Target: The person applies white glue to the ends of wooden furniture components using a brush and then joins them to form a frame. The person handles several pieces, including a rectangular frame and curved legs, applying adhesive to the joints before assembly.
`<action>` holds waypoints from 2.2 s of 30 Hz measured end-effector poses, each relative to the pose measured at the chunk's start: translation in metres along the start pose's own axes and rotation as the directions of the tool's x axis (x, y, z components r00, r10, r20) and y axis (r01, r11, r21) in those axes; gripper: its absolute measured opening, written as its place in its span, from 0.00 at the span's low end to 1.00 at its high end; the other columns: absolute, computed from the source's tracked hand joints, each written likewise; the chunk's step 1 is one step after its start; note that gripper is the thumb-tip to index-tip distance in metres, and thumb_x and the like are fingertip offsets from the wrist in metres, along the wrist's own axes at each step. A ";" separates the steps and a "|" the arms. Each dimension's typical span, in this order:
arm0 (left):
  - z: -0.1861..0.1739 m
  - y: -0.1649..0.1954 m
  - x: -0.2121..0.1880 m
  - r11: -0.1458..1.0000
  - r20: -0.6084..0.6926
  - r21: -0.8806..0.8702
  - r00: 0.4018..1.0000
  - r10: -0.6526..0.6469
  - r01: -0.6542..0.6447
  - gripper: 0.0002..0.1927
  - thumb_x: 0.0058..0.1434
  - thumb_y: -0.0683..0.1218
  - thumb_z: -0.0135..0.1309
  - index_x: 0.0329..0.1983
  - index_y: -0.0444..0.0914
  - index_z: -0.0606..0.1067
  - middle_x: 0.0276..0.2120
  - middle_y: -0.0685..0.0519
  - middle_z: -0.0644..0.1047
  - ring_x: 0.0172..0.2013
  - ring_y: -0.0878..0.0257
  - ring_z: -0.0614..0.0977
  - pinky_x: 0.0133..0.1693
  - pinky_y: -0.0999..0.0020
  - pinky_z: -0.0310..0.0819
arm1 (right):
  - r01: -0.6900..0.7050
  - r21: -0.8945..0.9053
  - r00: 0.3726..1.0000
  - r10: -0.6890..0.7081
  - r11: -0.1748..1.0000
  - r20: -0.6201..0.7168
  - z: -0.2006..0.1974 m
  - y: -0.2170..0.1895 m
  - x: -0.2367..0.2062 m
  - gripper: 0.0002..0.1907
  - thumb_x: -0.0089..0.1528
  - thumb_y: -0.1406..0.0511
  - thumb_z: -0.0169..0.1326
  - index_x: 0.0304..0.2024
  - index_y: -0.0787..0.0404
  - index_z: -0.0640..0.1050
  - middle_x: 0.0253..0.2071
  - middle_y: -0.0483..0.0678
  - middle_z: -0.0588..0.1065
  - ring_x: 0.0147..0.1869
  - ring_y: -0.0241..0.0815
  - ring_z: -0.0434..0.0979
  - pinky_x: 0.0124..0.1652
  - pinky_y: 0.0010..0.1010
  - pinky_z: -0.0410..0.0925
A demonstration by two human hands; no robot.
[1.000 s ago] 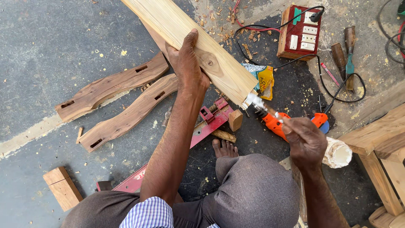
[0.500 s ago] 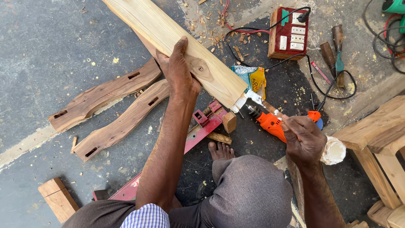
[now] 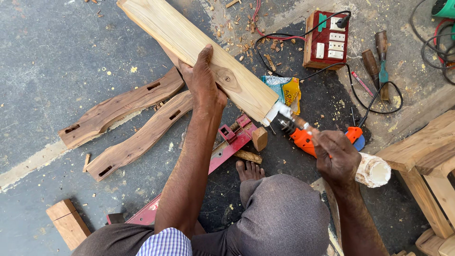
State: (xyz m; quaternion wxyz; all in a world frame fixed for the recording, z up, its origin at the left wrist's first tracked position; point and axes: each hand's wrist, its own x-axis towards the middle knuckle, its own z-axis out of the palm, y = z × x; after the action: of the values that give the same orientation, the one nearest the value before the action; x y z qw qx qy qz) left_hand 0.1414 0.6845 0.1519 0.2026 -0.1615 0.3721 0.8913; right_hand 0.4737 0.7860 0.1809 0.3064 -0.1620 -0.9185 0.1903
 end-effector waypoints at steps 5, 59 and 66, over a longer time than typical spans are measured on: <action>0.000 0.003 0.001 0.999 -0.014 -0.042 1.000 -0.019 0.018 0.43 0.57 0.39 0.54 0.72 0.41 0.47 0.52 0.42 0.69 0.53 0.51 0.76 0.54 0.52 0.79 | -0.313 0.460 0.927 0.373 0.831 -0.042 0.003 -0.002 -0.007 0.12 0.70 0.70 0.58 0.56 0.64 0.80 0.46 0.47 0.78 0.45 0.35 0.78 0.47 0.25 0.73; -0.012 0.018 0.041 0.955 0.089 -0.269 0.991 -0.101 0.122 0.32 0.60 0.43 0.57 0.66 0.26 0.64 0.50 0.45 0.73 0.53 0.52 0.76 0.54 0.54 0.76 | -0.138 0.755 0.988 0.141 0.642 0.060 0.022 0.003 0.026 0.12 0.67 0.70 0.59 0.54 0.63 0.80 0.48 0.51 0.79 0.47 0.36 0.79 0.48 0.26 0.74; -0.003 0.045 0.024 0.993 -0.063 0.066 0.992 0.107 -0.103 0.45 0.51 0.39 0.50 0.73 0.39 0.49 0.50 0.42 0.67 0.49 0.52 0.73 0.50 0.48 0.75 | 0.138 0.170 0.987 -0.149 0.976 0.053 0.023 -0.015 0.053 0.15 0.64 0.75 0.62 0.51 0.56 0.81 0.44 0.46 0.78 0.47 0.39 0.77 0.45 0.27 0.72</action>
State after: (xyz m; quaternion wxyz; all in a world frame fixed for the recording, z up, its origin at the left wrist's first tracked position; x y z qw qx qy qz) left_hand 0.0989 0.6592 0.1665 0.1480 -0.1647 0.4143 0.8828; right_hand 0.4163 0.7896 0.1973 0.3017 -0.0629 -0.9182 0.2488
